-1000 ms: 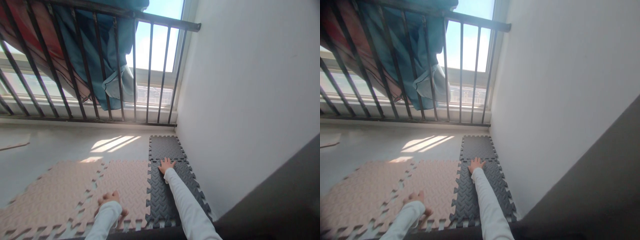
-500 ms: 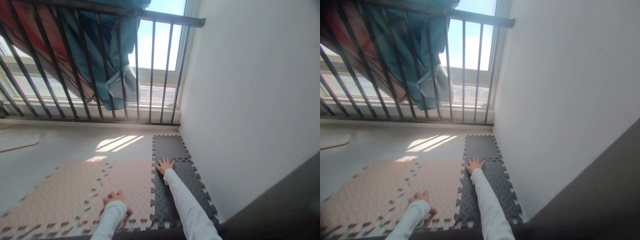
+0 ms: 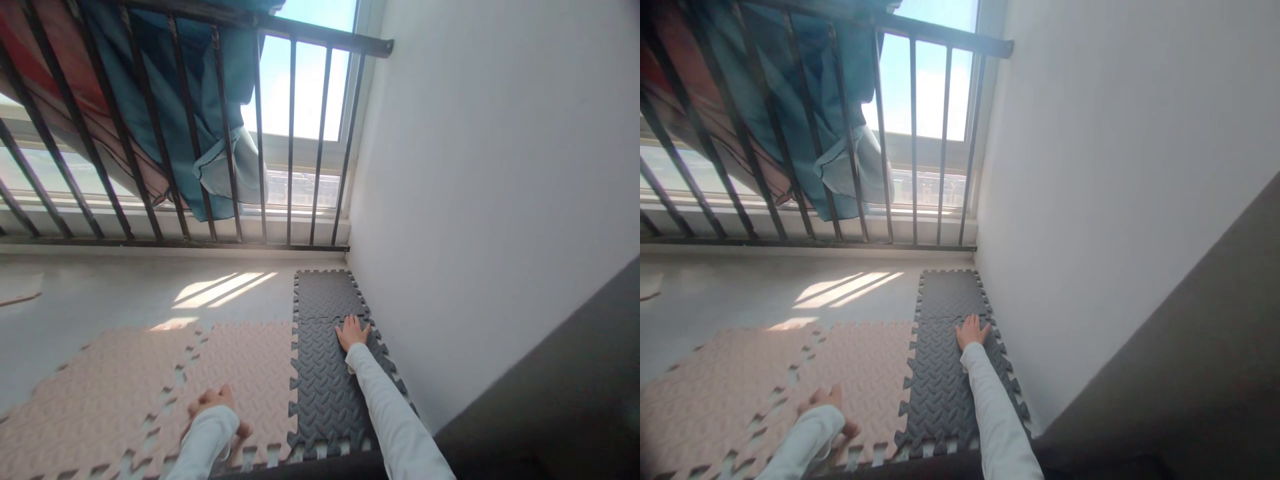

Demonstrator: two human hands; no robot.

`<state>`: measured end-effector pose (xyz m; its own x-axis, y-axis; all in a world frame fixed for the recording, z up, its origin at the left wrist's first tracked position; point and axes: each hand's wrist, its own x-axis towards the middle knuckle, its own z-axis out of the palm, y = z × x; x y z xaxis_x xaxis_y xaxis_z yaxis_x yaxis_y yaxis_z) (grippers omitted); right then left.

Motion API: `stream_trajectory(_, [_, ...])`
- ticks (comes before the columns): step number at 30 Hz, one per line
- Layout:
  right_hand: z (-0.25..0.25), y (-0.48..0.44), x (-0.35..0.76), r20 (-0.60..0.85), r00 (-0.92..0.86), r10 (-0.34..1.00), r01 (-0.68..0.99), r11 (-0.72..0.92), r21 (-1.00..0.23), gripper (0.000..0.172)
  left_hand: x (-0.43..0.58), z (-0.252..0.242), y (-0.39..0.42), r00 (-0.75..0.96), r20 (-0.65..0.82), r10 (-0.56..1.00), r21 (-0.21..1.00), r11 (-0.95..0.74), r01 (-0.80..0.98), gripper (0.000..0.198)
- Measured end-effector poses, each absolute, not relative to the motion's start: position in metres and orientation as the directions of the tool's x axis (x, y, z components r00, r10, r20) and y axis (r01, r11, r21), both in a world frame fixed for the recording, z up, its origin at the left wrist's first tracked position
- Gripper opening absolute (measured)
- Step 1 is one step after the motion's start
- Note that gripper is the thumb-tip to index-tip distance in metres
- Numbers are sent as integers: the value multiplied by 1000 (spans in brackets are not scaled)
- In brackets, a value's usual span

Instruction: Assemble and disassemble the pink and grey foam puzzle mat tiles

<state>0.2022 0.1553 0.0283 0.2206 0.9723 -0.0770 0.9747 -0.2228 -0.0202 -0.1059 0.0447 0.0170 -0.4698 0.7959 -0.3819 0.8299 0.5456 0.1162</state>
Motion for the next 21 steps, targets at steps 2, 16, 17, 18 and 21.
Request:
stream_trajectory(2, [28, 156, 203, -60, 230, 971, 973, -232, -20, 52, -103, 23, 44, -489, -395, 778, 53, 551, 833, 85])
stream_trajectory(16, [47, 161, 224, -93, 221, 971, 967, -230, -105, 57, -105, 28, 42, -455, -431, 779, -87, 466, 880, 86])
stream_trajectory(17, [47, 162, 227, -83, 236, 968, 964, -244, -103, 57, -105, 27, 42, -457, -436, 775, -96, 465, 880, 85])
stream_trajectory(18, [47, 162, 231, -76, 252, 965, 961, -258, -96, 58, -105, 26, 42, -461, -439, 771, -101, 468, 878, 86])
stream_trajectory(21, [43, 164, 241, -108, 263, 959, 959, -271, -76, 65, -105, 24, 43, -479, -418, 772, -82, 493, 866, 90])
